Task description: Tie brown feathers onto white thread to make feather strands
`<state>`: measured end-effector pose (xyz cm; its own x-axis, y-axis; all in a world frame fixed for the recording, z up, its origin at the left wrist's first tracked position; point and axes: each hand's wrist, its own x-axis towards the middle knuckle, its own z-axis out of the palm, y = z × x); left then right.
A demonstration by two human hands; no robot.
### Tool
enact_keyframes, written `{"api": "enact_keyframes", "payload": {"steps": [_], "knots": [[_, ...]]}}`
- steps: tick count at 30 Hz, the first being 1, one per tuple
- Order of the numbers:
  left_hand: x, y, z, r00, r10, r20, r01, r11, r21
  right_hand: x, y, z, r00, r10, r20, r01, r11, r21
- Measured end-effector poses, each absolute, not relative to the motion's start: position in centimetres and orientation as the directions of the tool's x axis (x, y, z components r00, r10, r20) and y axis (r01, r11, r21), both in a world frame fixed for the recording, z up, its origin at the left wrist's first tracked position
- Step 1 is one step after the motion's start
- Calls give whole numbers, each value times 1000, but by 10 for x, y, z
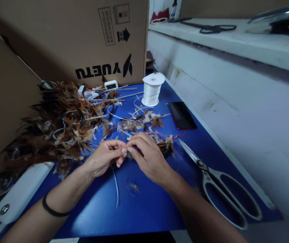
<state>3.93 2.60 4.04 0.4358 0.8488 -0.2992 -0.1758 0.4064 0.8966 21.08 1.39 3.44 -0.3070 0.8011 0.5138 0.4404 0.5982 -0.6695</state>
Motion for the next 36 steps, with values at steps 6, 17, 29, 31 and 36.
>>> {"api": "enact_keyframes", "payload": {"steps": [6, 17, 29, 31, 36], "knots": [[39, 26, 38, 447, 850, -279, -174, 389, 905, 211, 14, 35, -314, 804, 505, 434, 595, -677], [39, 29, 34, 368, 890, -270, -197, 359, 912, 213, 15, 36, -287, 822, 492, 451, 569, -688], [39, 29, 38, 377, 879, -291, -244, 397, 885, 214, 14, 34, -321, 777, 541, 466, 627, -624], [39, 28, 39, 388, 875, -290, -225, 395, 891, 214, 14, 35, -324, 762, 561, 475, 644, -600], [40, 26, 40, 395, 863, -316, -180, 410, 894, 215, 15, 37, -392, 733, 556, 484, 678, -553]]}}
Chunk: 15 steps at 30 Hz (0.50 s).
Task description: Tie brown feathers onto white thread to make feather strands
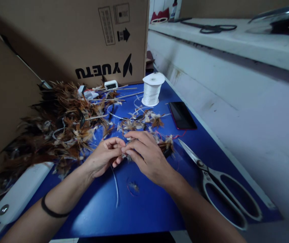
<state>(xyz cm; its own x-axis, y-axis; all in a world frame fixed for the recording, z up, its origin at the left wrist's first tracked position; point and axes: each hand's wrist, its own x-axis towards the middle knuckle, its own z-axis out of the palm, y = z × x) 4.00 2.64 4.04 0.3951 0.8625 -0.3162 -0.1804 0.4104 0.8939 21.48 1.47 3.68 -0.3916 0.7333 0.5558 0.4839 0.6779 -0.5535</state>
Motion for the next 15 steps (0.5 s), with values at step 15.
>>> {"api": "enact_keyframes", "payload": {"steps": [15], "knots": [[39, 25, 38, 429, 874, -226, -200, 336, 920, 212, 15, 32, -280, 848, 450, 424, 529, -735]]}}
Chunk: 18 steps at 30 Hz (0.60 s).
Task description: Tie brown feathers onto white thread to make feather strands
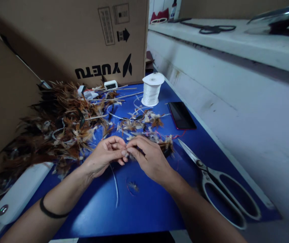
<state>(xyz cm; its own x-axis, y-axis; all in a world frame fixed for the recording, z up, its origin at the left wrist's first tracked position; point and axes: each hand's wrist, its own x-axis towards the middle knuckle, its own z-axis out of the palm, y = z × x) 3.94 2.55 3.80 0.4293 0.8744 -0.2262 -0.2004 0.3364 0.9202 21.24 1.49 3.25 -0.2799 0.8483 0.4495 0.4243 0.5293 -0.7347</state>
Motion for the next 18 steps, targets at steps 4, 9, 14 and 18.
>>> {"api": "enact_keyframes", "payload": {"steps": [4, 9, 14, 18], "knots": [[43, 24, 40, 337, 922, -191, -143, 251, 957, 213, 15, 32, -242, 905, 350, 349, 417, -839], [47, 23, 41, 243, 964, -104, -43, 118, 992, 212, 16, 32, -236, 943, 236, 249, 293, -923], [45, 24, 38, 221, 972, -76, -42, 88, 995, 212, 16, 32, -222, 936, 272, 285, 329, -900], [46, 24, 39, 202, 971, -125, -32, 134, 990, 212, 16, 33, -272, 859, 434, 370, 510, -777]]}}
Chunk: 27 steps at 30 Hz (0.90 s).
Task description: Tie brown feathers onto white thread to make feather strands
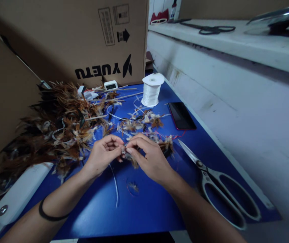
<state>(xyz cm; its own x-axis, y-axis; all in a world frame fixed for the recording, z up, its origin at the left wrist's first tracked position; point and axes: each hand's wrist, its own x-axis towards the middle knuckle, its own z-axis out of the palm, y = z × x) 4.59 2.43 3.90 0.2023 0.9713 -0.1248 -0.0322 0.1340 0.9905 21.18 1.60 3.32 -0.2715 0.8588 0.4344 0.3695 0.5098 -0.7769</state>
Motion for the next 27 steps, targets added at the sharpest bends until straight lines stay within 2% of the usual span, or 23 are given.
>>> {"api": "enact_keyframes", "payload": {"steps": [4, 9, 15, 19, 27], "knots": [[48, 24, 42, 219, 963, -160, -28, 170, 985, 212, 17, 38, -383, 723, 575, 405, 691, -599], [48, 23, 42, 257, 951, -172, 15, 174, 985, 214, 18, 35, -482, 645, 593, 410, 764, -498], [46, 22, 35, 281, 952, -125, 24, 123, 992, 213, 18, 27, -426, 723, 545, 384, 689, -615], [46, 21, 34, 286, 953, -97, 28, 92, 995, 212, 17, 29, -366, 793, 487, 424, 608, -671], [45, 19, 35, 251, 967, 28, 157, -70, 985, 213, 16, 30, -277, 874, 400, 447, 485, -751]]}}
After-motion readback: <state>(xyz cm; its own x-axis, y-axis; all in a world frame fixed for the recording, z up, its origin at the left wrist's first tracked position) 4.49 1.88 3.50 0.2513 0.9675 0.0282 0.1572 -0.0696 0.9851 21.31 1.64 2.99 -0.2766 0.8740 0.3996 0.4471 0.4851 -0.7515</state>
